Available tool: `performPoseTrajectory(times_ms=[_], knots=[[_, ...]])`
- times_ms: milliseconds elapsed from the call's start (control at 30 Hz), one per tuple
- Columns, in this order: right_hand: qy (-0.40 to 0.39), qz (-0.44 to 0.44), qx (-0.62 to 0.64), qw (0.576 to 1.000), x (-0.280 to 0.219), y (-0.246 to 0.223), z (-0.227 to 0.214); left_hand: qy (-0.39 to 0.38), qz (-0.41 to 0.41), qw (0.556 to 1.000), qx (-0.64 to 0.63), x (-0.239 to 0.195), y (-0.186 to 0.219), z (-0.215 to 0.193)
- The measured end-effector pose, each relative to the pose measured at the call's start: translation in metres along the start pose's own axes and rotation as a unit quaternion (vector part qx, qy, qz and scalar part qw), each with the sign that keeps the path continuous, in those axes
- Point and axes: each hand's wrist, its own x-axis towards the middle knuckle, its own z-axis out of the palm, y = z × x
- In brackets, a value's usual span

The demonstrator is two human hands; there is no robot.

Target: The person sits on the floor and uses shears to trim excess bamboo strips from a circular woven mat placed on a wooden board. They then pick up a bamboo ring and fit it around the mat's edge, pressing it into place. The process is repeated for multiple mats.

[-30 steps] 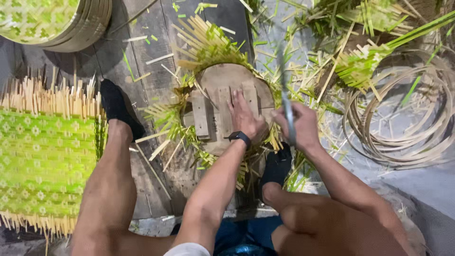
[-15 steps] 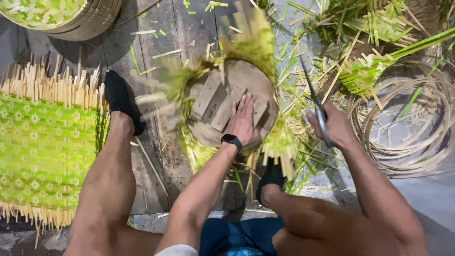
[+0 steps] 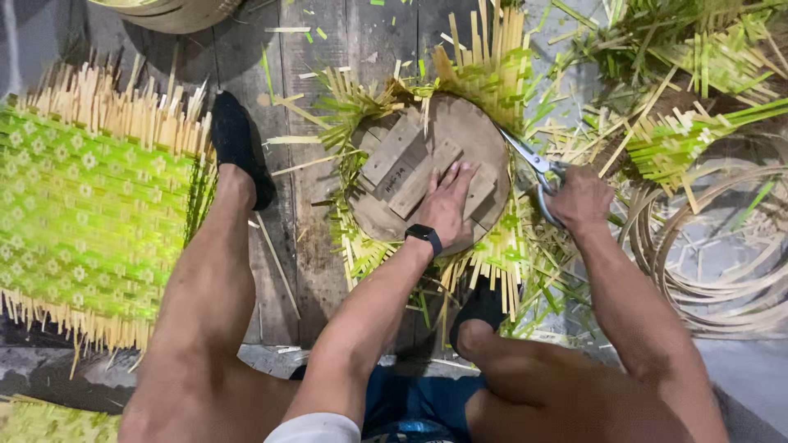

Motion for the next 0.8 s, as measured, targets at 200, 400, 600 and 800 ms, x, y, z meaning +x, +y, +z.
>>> performPoseTrajectory(times_ms=[200,400,600,800], knots=[[0.174,-0.100,-0.024,0.979,0.033,-0.007,0.021,-0.037,0.017,0.999,0.016,0.003,-0.005,-0.006],[0.061,-0.086,-0.100,0.989,0.012,0.021,-0.003,-0.148,0.083,0.985,0.044,-0.007,-0.017,-0.019],[0.049,-0.081,-0.052,0.994,0.044,-0.019,0.012,-0.158,0.094,0.979,0.083,-0.008,-0.020,-0.025],[-0.021,-0.074,-0.113,0.991,0.024,0.026,0.012,-0.183,0.162,0.966,0.086,-0.016,-0.031,-0.028]])
